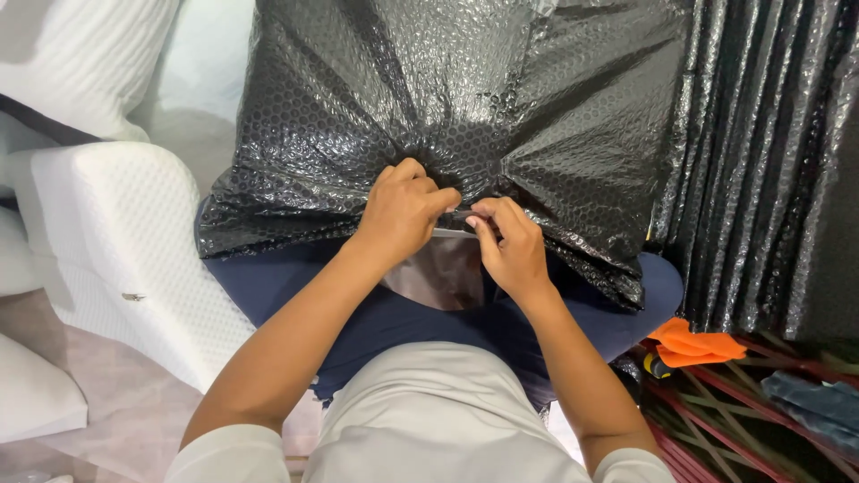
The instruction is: Wrapping a large soft item in black bubble wrap and sealing it with adhesive tape.
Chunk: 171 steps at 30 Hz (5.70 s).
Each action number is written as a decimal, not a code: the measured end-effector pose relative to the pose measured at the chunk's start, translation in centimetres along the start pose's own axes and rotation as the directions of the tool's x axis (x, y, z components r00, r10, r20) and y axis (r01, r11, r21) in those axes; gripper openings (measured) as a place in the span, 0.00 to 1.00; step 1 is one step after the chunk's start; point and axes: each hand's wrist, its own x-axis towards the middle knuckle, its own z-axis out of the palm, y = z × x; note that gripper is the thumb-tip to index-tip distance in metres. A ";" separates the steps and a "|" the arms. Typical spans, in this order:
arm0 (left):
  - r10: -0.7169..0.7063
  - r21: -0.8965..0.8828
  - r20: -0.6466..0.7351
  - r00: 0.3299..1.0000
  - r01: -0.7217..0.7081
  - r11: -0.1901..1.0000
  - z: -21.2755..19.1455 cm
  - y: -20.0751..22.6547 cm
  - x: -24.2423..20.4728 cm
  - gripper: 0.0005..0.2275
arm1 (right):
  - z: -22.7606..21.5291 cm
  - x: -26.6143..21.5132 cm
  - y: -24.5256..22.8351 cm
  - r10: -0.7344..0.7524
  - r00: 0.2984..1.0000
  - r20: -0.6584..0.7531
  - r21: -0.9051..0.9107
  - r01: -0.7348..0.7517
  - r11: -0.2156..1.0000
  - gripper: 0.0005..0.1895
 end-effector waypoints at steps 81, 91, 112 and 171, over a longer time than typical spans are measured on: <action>-0.083 -0.018 0.216 0.973 0.089 0.996 -1.5 0.4 1.1 0.13 | 2.9 -0.1 -0.4 0.240 0.956 -0.170 -0.352 -0.287 0.891 0.18; -0.091 -0.095 0.166 0.982 0.108 0.990 -1.7 0.1 1.1 0.14 | 2.1 0.1 1.0 0.332 0.931 -0.153 -0.409 -0.366 0.836 0.25; -0.255 -0.013 0.162 0.953 0.261 0.965 -2.4 1.7 3.1 0.41 | 0.0 0.1 2.6 0.366 0.922 -0.131 -0.433 -0.385 0.815 0.26; -0.321 0.237 0.301 0.898 0.256 0.937 -2.7 2.1 3.6 0.42 | -12.2 -14.2 8.7 0.219 0.942 -0.255 -0.471 -0.319 0.823 0.15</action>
